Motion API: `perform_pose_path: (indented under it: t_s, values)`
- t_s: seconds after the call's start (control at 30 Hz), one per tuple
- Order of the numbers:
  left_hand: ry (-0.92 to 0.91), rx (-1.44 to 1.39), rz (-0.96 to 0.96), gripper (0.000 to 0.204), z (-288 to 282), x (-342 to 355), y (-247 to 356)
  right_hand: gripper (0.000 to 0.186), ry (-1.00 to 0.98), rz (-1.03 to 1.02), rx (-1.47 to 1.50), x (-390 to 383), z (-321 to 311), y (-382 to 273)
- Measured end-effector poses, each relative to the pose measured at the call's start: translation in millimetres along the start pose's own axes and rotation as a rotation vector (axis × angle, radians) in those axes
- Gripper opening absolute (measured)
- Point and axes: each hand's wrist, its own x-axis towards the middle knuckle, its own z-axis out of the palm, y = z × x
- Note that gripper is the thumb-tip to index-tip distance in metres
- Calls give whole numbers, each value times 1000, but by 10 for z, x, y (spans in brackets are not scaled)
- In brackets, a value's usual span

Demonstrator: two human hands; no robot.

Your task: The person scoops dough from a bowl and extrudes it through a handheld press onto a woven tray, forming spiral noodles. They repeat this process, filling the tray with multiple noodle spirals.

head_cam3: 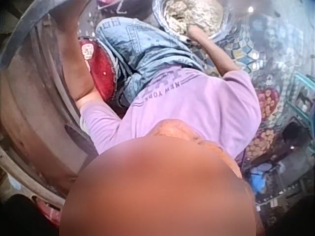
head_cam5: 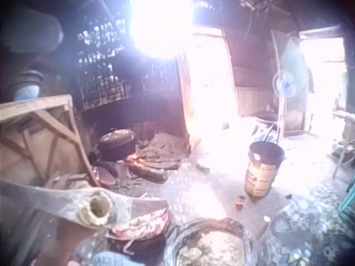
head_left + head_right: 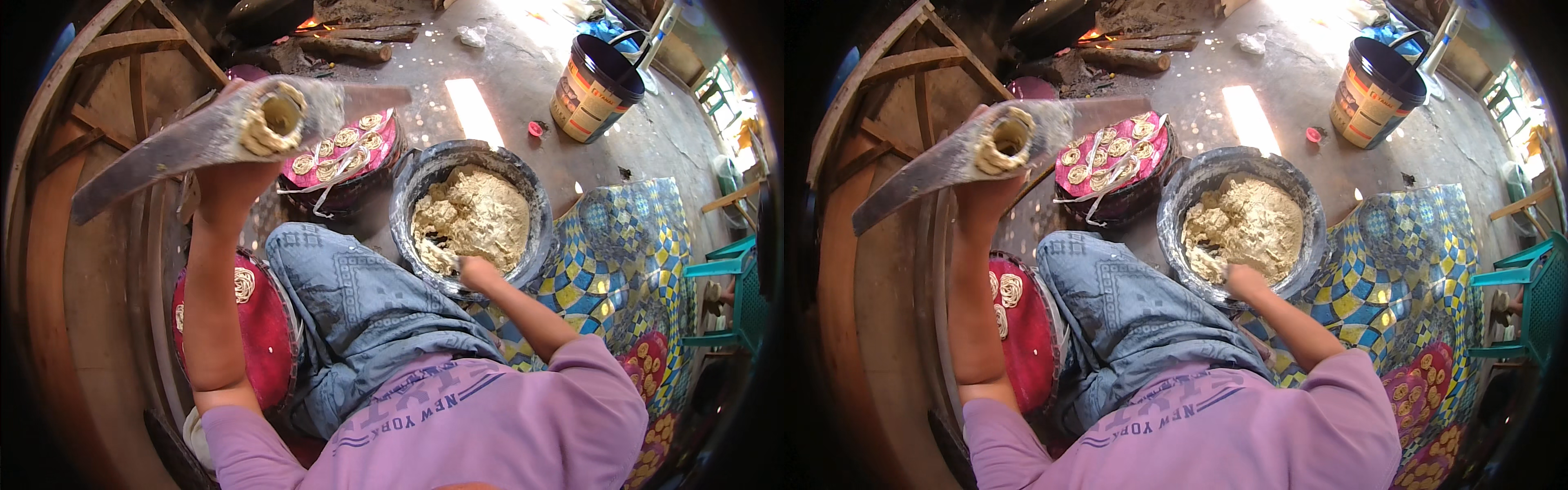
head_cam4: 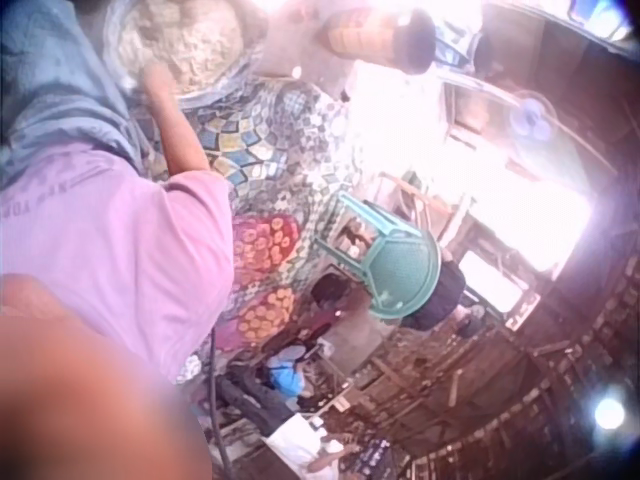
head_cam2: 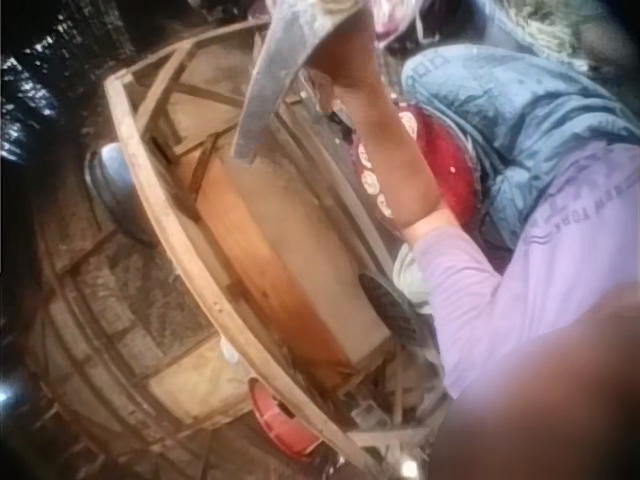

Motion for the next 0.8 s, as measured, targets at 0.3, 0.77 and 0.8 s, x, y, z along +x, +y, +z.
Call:
perform_pose_path:
  t_s: [0.3,0.77,0.8]
  values:
    - [-128,-139,68,16,371,-272,330,27,-8,-191,96,-451,-172,137]
    - [-138,-253,100,13,607,-310,586,39,-563,-489,853,-1381,-2692,-291]
    - [-162,-257,72,14,590,-282,617,37,-412,-487,663,-1364,-2757,-394]
